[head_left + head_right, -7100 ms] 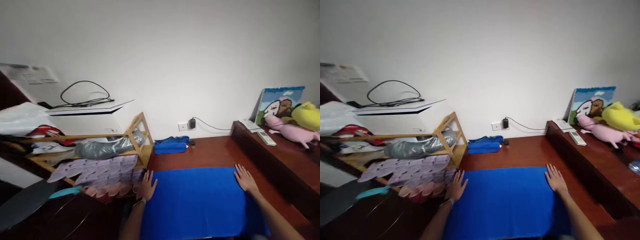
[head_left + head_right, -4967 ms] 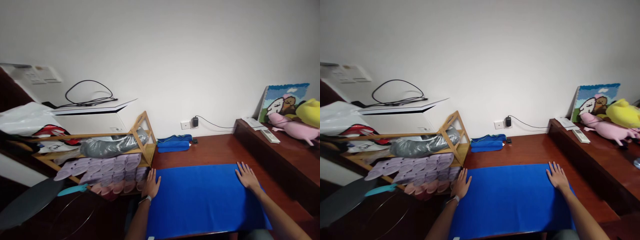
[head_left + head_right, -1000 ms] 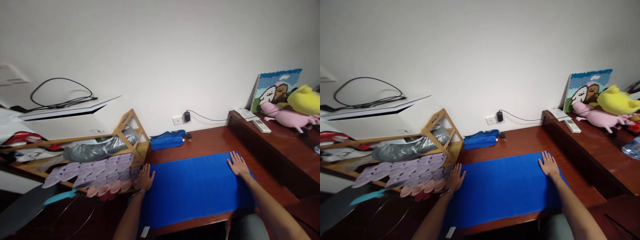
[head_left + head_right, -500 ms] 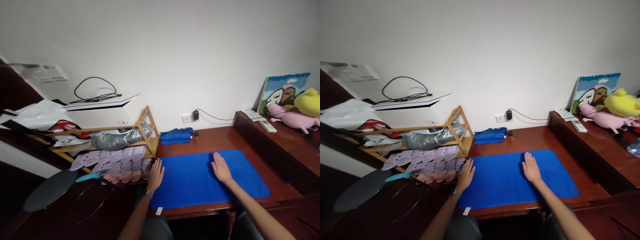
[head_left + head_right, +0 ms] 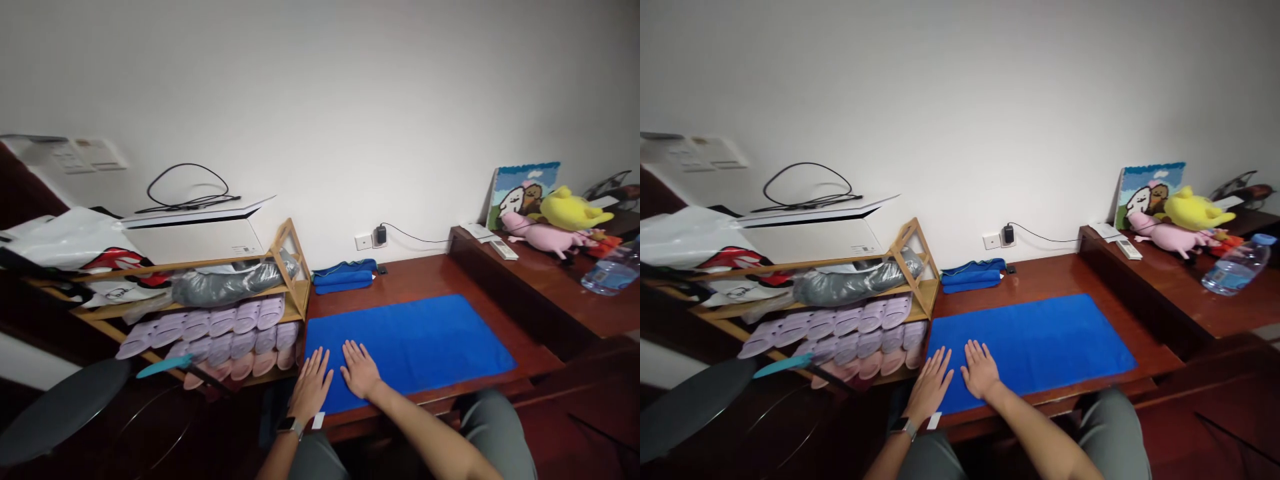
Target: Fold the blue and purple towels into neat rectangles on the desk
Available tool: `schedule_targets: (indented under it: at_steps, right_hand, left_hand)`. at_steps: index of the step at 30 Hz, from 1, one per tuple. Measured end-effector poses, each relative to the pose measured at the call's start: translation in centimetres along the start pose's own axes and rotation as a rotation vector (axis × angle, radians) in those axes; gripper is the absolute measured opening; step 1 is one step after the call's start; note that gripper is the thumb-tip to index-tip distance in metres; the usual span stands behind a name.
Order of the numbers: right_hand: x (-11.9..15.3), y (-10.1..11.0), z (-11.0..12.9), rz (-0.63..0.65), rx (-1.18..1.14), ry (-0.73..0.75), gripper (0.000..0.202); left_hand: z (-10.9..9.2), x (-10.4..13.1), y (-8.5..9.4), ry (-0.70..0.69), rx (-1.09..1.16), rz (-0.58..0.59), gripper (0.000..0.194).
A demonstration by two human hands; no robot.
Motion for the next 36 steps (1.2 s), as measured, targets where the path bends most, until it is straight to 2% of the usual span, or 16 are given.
schedule_targets:
  at_steps: [2, 4, 9, 11, 13, 15, 23, 26, 28, 30, 32, 36]
  right_hand:
    - [2.3, 1.5, -3.4, -0.004, 0.046, -0.075, 0.069]
    - [5.8, 3.7, -8.1, -0.005, 0.103, -0.175, 0.069]
    - [17.7, 9.9, -22.3, -0.028, 0.252, -0.45, 0.072]
    - [22.3, 11.8, -27.1, -0.053, 0.297, -0.559, 0.074]
    - [25.7, 12.9, -30.6, -0.074, 0.329, -0.641, 0.075]
    - [27.6, 13.3, -32.4, -0.086, 0.343, -0.667, 0.076]
    - [28.1, 13.4, -33.0, -0.096, 0.314, -0.65, 0.073]
    - [28.0, 13.8, -33.5, -0.125, 0.308, -0.644, 0.07]
    - [27.0, 14.0, -33.4, -0.169, 0.309, -0.624, 0.07]
    - [24.5, 14.2, -32.4, -0.213, 0.308, -0.579, 0.07]
    - [20.4, 14.2, -30.1, -0.225, 0.295, -0.504, 0.069]
    - [9.0, 12.8, -22.1, -0.143, 0.187, -0.302, 0.069]
  left_hand:
    - [0.0, -0.1, 0.1, 0.008, 0.011, 0.0, 0.061]
    - [0.0, -0.1, 0.2, 0.011, 0.019, 0.003, 0.062]
    - [0.2, -0.4, 0.0, 0.009, 0.02, -0.004, 0.062]
    - [0.4, -0.5, 0.0, 0.011, 0.012, -0.003, 0.061]
    - [0.4, -0.6, 0.0, 0.015, 0.003, 0.005, 0.061]
    - [0.5, -0.7, 0.1, 0.018, -0.006, 0.016, 0.06]
    - [1.1, -1.0, 0.4, 0.014, -0.029, 0.063, 0.059]
    - [1.6, -1.6, 0.6, 0.016, -0.01, 0.021, 0.055]
    - [1.7, -2.7, 0.7, 0.041, 0.004, -0.038, 0.053]
    - [1.6, -4.5, 0.8, 0.08, 0.008, -0.096, 0.053]
    - [1.4, -6.7, 0.8, 0.115, -0.001, -0.118, 0.053]
    - [1.5, -10.5, -0.1, 0.126, -0.051, -0.095, 0.056]
Point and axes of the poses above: each hand's wrist, its own x-axis away from the middle knuckle, its own y-axis out of the back of the hand, z = x × y, the point moved 2 cm from there along -x, towards the middle knuckle, and after that the axes turned 11 degrees about y, right-handed, at the moved point
